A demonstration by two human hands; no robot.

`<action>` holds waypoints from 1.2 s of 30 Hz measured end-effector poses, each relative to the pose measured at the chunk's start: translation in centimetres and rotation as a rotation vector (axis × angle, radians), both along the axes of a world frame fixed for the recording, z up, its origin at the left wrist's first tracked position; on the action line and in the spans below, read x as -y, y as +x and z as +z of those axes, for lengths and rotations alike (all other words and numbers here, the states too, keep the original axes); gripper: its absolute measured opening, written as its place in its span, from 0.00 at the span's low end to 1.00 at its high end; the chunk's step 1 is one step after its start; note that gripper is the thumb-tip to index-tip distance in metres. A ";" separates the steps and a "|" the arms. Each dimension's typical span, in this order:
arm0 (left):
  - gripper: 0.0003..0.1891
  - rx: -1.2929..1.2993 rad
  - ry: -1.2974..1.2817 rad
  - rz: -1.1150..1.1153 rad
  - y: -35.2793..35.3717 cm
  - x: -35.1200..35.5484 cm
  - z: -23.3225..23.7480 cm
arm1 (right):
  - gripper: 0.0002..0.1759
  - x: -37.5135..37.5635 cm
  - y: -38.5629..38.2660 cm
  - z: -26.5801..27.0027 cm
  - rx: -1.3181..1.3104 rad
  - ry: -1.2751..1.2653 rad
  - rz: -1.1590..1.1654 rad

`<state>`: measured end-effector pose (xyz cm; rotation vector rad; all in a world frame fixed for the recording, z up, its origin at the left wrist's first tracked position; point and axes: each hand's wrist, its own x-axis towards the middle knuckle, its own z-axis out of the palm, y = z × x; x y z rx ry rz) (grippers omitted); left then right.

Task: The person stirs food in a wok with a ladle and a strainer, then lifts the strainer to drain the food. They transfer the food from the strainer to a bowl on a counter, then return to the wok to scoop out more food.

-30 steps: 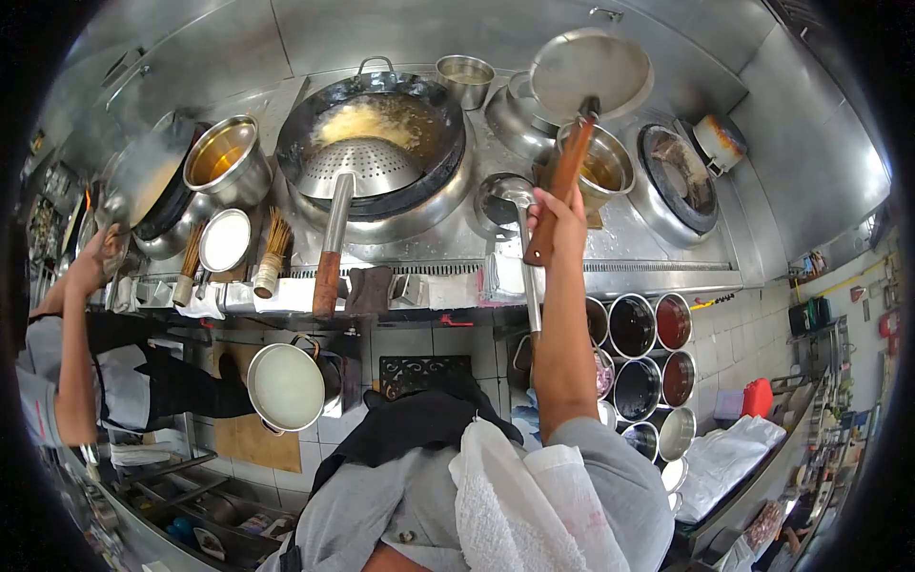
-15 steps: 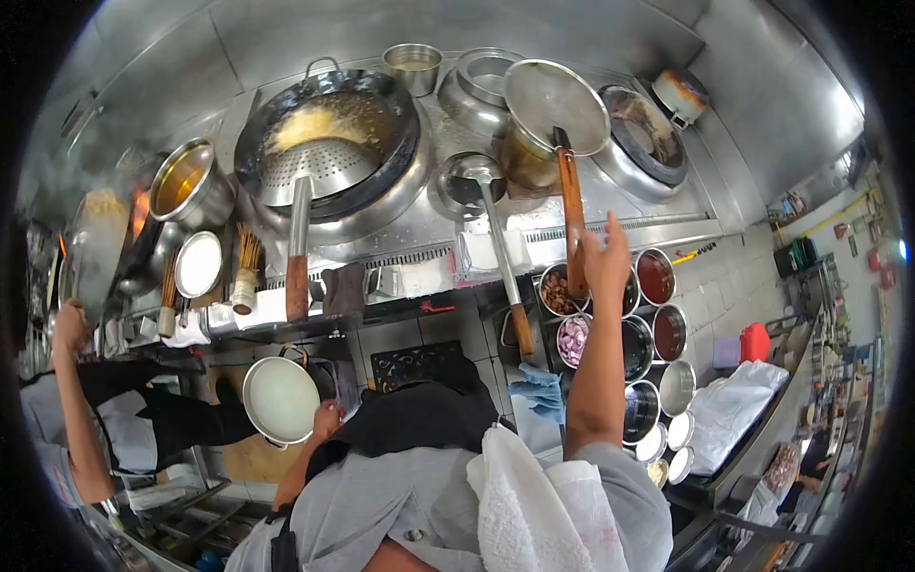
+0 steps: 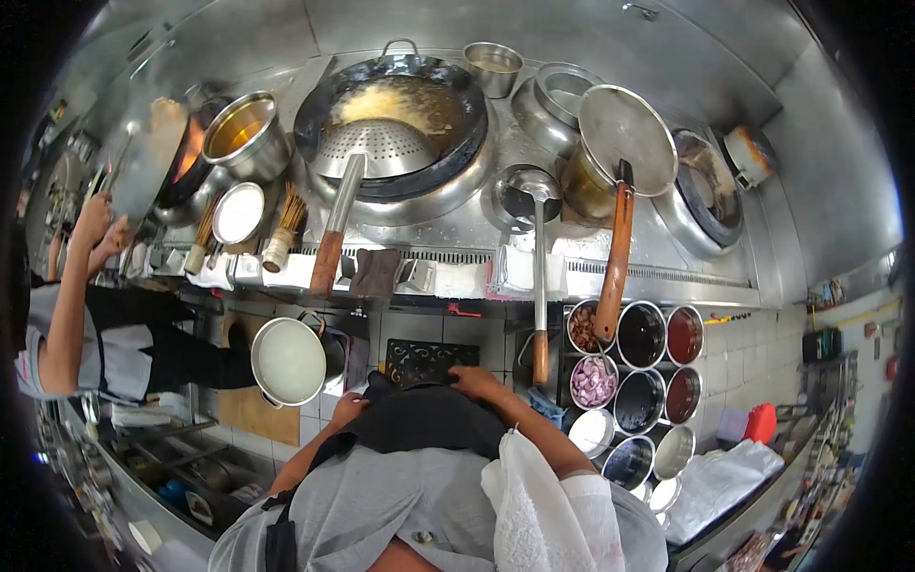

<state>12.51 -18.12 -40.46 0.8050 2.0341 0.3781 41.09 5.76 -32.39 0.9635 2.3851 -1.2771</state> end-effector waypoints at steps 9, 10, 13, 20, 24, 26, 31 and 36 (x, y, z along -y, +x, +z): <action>0.26 -0.042 -0.165 0.348 8.0 9.6 1.4 | 0.19 0.7 5.7 -8.0 0.187 -0.413 -0.304; 0.26 -0.010 -0.175 0.419 9.2 10.2 1.7 | 0.17 0.7 6.1 -9.5 0.215 -0.449 -0.321; 0.24 -0.139 -0.151 0.396 11.1 11.6 1.7 | 0.19 0.7 7.6 -12.4 0.343 -0.524 -0.317; 0.24 -0.023 -0.269 0.516 10.2 11.7 3.3 | 0.17 -0.1 9.4 -11.4 0.231 -0.511 -0.535; 0.25 -0.040 -0.233 0.234 6.9 11.9 1.4 | 0.12 0.2 12.7 -15.1 0.235 -0.441 -0.516; 0.27 0.013 -0.140 0.304 5.8 12.0 0.9 | 0.13 0.7 15.1 -19.3 0.117 -0.204 -0.032; 0.29 0.138 -0.063 0.406 4.1 14.8 -1.9 | 0.16 7.2 13.9 -16.1 0.045 -0.067 0.032; 0.22 0.128 -0.213 0.263 4.4 21.0 -1.5 | 0.19 14.0 9.0 -10.5 0.061 0.063 -0.060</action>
